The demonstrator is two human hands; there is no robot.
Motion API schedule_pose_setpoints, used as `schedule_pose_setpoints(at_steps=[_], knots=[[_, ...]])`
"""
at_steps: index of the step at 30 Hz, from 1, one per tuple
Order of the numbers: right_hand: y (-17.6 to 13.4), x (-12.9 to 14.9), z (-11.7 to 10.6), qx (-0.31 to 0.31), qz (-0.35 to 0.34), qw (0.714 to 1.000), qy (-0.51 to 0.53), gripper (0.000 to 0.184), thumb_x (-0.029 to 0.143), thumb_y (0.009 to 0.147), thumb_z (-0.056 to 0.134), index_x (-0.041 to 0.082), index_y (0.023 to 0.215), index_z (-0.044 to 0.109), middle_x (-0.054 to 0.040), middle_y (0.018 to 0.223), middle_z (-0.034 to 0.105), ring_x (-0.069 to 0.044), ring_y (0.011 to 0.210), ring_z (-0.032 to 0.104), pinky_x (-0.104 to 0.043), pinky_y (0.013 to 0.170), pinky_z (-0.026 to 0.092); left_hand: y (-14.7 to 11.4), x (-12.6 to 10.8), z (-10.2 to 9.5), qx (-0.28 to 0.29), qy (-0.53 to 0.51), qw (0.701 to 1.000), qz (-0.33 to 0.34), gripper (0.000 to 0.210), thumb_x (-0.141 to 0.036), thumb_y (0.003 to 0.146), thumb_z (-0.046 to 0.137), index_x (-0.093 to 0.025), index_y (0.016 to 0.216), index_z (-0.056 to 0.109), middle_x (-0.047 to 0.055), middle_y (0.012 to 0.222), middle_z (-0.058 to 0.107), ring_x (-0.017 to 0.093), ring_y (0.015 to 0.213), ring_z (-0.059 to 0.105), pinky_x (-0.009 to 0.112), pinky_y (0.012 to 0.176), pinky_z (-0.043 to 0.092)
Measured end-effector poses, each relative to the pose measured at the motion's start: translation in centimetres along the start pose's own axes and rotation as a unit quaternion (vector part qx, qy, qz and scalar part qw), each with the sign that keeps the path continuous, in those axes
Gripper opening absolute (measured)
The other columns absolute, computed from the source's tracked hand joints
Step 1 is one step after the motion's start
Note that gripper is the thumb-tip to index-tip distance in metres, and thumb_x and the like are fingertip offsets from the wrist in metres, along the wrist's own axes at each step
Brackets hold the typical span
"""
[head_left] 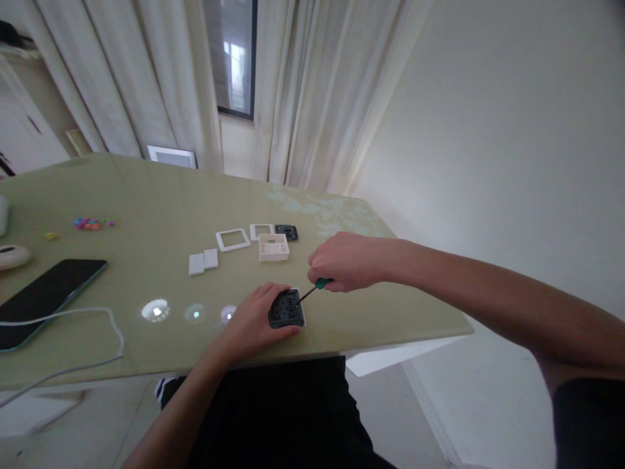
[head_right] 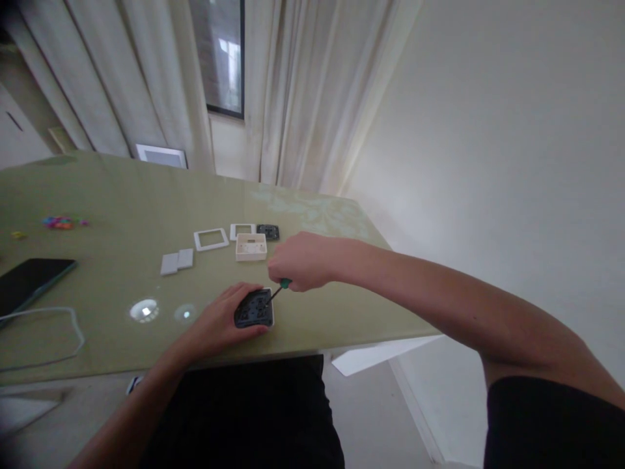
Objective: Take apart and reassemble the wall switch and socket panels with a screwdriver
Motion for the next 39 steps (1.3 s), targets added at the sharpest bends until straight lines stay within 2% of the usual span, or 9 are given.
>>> schedule_pose_setpoints(at_steps=[6, 9, 12, 19, 29, 39], knots=[[1.4, 2.2, -2.1, -0.016, -0.026, 0.998, -0.055, 0.022, 0.007, 0.086, 0.07, 0.022, 0.099, 0.081, -0.009, 0.092, 0.08, -0.026, 0.087, 0.073, -0.033, 0.066, 0.04, -0.1, 0.0, 0.0, 0.004, 0.004, 1.0, 0.004, 0.065, -0.053, 0.085, 0.083, -0.027, 0.14, 0.06, 0.011, 0.139, 0.069, 0.037, 0.128, 0.064, 0.054, 0.111, 0.051], [1.2, 2.0, -2.9, -0.029, -0.013, 0.998, -0.055, 0.028, 0.004, 0.084, 0.07, 0.023, 0.101, 0.081, -0.0083, 0.091, 0.08, -0.026, 0.09, 0.074, -0.034, 0.07, 0.044, -0.2, 0.1, -0.1, -0.001, 0.005, 1.0, 0.005, 0.066, -0.053, 0.084, 0.084, -0.027, 0.14, 0.059, 0.011, 0.139, 0.069, 0.037, 0.129, 0.065, 0.055, 0.113, 0.051], [1.0, 1.6, -2.8, -0.019, -0.008, 0.999, -0.041, 0.025, 0.006, 0.082, 0.074, 0.023, 0.099, 0.081, -0.0079, 0.09, 0.08, -0.027, 0.09, 0.074, -0.034, 0.07, 0.045, -0.2, 0.1, -0.1, -0.003, 0.003, 1.0, 0.004, 0.066, -0.053, 0.084, 0.083, -0.027, 0.141, 0.06, 0.01, 0.139, 0.069, 0.037, 0.129, 0.065, 0.056, 0.113, 0.051], [1.7, 1.4, -2.1, -0.022, -0.026, 0.999, -0.031, 0.02, 0.007, 0.081, 0.074, 0.022, 0.091, 0.081, -0.0074, 0.086, 0.079, -0.025, 0.084, 0.073, -0.033, 0.067, 0.043, -0.2, 0.1, -0.1, -0.003, 0.003, 1.0, 0.009, 0.066, -0.054, 0.085, 0.083, -0.028, 0.141, 0.06, 0.009, 0.139, 0.069, 0.036, 0.129, 0.065, 0.054, 0.112, 0.052], [1.5, 0.7, -2.3, -0.01, -0.026, 0.998, -0.056, 0.011, 0.015, 0.084, 0.077, 0.024, 0.089, 0.081, -0.0057, 0.086, 0.079, -0.022, 0.074, 0.067, -0.033, 0.058, 0.03, -0.2, 0.1, 0.0, 0.006, 0.005, 1.0, 0.006, 0.066, -0.053, 0.086, 0.083, -0.028, 0.142, 0.057, 0.011, 0.141, 0.067, 0.037, 0.131, 0.063, 0.055, 0.113, 0.05], [1.9, 0.9, -2.0, -0.005, -0.037, 0.998, -0.052, 0.013, 0.017, 0.085, 0.076, 0.025, 0.093, 0.082, -0.0056, 0.089, 0.079, -0.022, 0.075, 0.067, -0.033, 0.059, 0.031, -0.2, 0.1, -0.1, -0.001, 0.002, 1.0, 0.008, 0.065, -0.053, 0.085, 0.083, -0.028, 0.141, 0.059, 0.01, 0.139, 0.069, 0.037, 0.129, 0.064, 0.054, 0.112, 0.051]])
Point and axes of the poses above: each hand's wrist, its own y-axis towards the middle knuckle, its own z-axis out of the palm, x = y × z, the point moved 10 cm from there along y, towards the middle knuckle
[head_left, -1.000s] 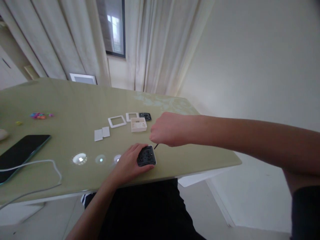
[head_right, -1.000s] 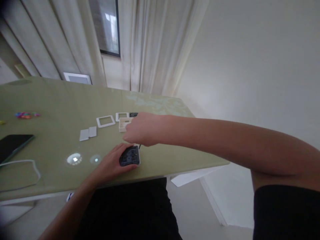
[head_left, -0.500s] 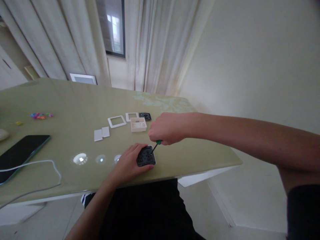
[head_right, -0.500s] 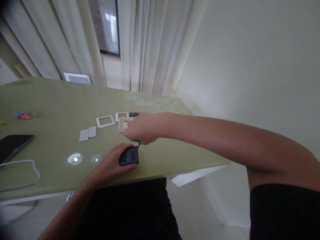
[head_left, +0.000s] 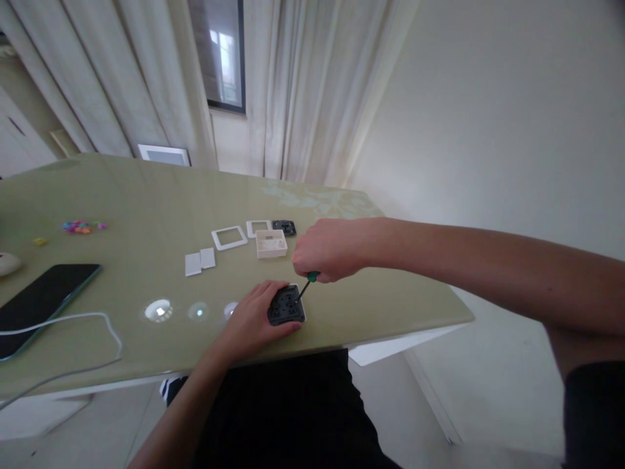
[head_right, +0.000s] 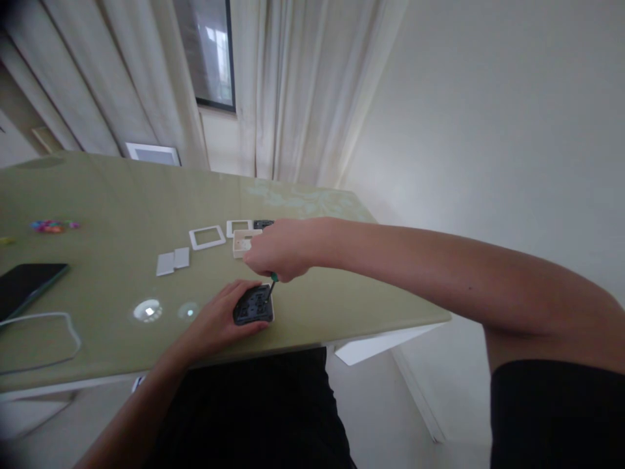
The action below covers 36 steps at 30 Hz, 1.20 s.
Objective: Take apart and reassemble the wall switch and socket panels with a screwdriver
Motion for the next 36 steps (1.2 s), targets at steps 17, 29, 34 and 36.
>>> schedule_pose_setpoints(at_steps=[17, 29, 34, 36], knots=[[0.3, 0.1, -0.72, -0.018, 0.014, 0.999, 0.037, 0.029, 0.002, 0.077, 0.074, 0.025, 0.092, 0.082, -0.0052, 0.087, 0.078, -0.027, 0.092, 0.071, -0.036, 0.072, 0.044, -0.01, 0.3, 0.13, 0.0, 0.006, 1.0, -0.003, 0.066, -0.053, 0.084, 0.084, -0.028, 0.141, 0.059, 0.01, 0.139, 0.069, 0.038, 0.129, 0.065, 0.056, 0.113, 0.051], [0.39, 0.75, -0.44, 0.005, -0.011, 1.0, -0.006, 0.015, 0.011, 0.084, 0.072, 0.022, 0.09, 0.082, -0.0066, 0.085, 0.077, -0.023, 0.074, 0.067, -0.034, 0.057, 0.032, -0.05, 0.08, 0.11, 0.006, 0.004, 1.0, -0.002, 0.067, -0.054, 0.086, 0.083, -0.027, 0.142, 0.058, 0.011, 0.14, 0.068, 0.037, 0.131, 0.063, 0.055, 0.114, 0.05], [0.15, 0.4, -0.31, 0.007, -0.009, 1.0, -0.018, 0.014, 0.013, 0.085, 0.075, 0.023, 0.092, 0.082, -0.0062, 0.086, 0.078, -0.022, 0.074, 0.067, -0.034, 0.057, 0.031, -0.08, 0.32, 0.19, 0.005, 0.009, 1.0, -0.004, 0.066, -0.053, 0.086, 0.082, -0.027, 0.141, 0.058, 0.01, 0.14, 0.068, 0.037, 0.131, 0.063, 0.054, 0.113, 0.051], [0.09, 0.29, -0.41, 0.006, -0.006, 1.0, -0.019, 0.015, 0.014, 0.085, 0.074, 0.023, 0.093, 0.083, -0.0061, 0.087, 0.078, -0.022, 0.075, 0.067, -0.034, 0.058, 0.031, -0.03, 0.3, 0.23, 0.01, 0.008, 1.0, -0.008, 0.066, -0.053, 0.086, 0.082, -0.026, 0.141, 0.057, 0.011, 0.14, 0.068, 0.037, 0.131, 0.063, 0.054, 0.112, 0.051]])
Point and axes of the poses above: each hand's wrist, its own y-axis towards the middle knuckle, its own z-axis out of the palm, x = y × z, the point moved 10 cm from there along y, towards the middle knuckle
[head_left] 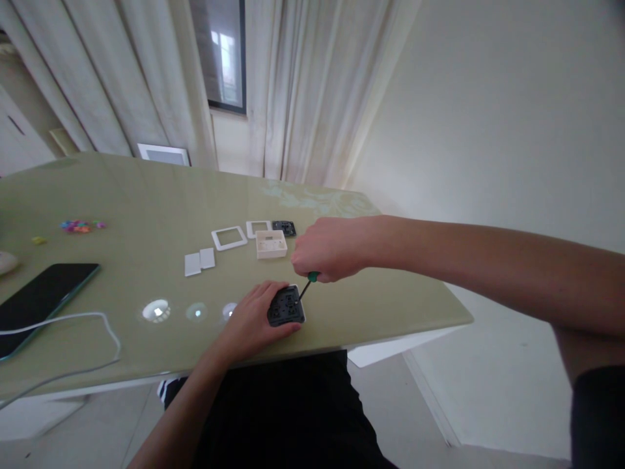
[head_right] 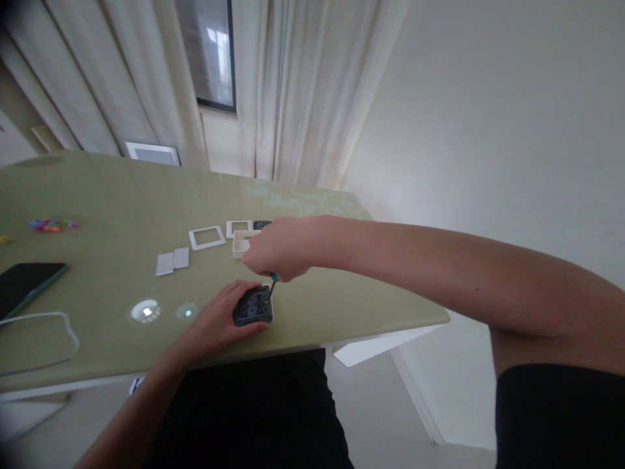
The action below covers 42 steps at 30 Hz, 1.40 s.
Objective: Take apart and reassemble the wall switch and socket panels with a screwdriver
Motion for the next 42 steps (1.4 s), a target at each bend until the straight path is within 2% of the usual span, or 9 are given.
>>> schedule_pose_setpoints(at_steps=[9, 19, 26, 38, 42], knots=[[0.3, 0.27, -0.16, 0.011, -0.006, 1.0, 0.012, 0.017, 0.013, 0.085, 0.072, 0.022, 0.094, 0.082, -0.0067, 0.089, 0.078, -0.022, 0.076, 0.067, -0.033, 0.059, 0.031, -0.1, -0.23, -0.18, -0.001, -0.003, 1.0, -0.004, 0.067, -0.053, 0.085, 0.084, -0.026, 0.141, 0.059, 0.01, 0.139, 0.069, 0.037, 0.131, 0.063, 0.054, 0.114, 0.05], [0.08, -0.32, 0.06, 0.024, 0.012, 0.999, 0.032, 0.016, 0.014, 0.084, 0.077, 0.024, 0.095, 0.082, -0.0053, 0.089, 0.078, -0.023, 0.082, 0.068, -0.034, 0.067, 0.038, -0.07, -0.07, 0.05, 0.001, 0.004, 1.0, -0.001, 0.068, -0.052, 0.086, 0.084, -0.026, 0.142, 0.057, 0.01, 0.14, 0.067, 0.036, 0.131, 0.062, 0.053, 0.114, 0.05], [0.1, -0.12, -0.14, 0.017, 0.002, 0.999, 0.027, 0.017, 0.013, 0.083, 0.073, 0.023, 0.093, 0.082, -0.0059, 0.085, 0.077, -0.022, 0.077, 0.066, -0.034, 0.061, 0.032, -0.08, -0.21, -0.18, -0.006, -0.003, 1.0, 0.002, 0.067, -0.053, 0.085, 0.084, -0.027, 0.141, 0.059, 0.009, 0.139, 0.069, 0.036, 0.13, 0.064, 0.053, 0.113, 0.051], [0.34, -0.3, -0.03, 0.022, 0.009, 0.999, 0.037, 0.015, 0.017, 0.085, 0.077, 0.026, 0.095, 0.084, -0.0053, 0.09, 0.079, -0.022, 0.08, 0.068, -0.034, 0.063, 0.035, -0.09, -0.24, 0.05, -0.003, 0.007, 1.0, 0.006, 0.067, -0.052, 0.086, 0.084, -0.027, 0.142, 0.057, 0.009, 0.141, 0.067, 0.035, 0.131, 0.063, 0.053, 0.114, 0.05], [0.37, -0.03, -0.04, 0.02, -0.003, 0.999, 0.031, 0.015, 0.015, 0.084, 0.076, 0.024, 0.095, 0.083, -0.006, 0.088, 0.079, -0.022, 0.077, 0.067, -0.034, 0.06, 0.032, -0.1, -0.34, -0.02, -0.004, 0.004, 1.0, 0.009, 0.065, -0.051, 0.087, 0.083, -0.028, 0.142, 0.057, 0.009, 0.14, 0.068, 0.035, 0.13, 0.063, 0.053, 0.113, 0.051]])
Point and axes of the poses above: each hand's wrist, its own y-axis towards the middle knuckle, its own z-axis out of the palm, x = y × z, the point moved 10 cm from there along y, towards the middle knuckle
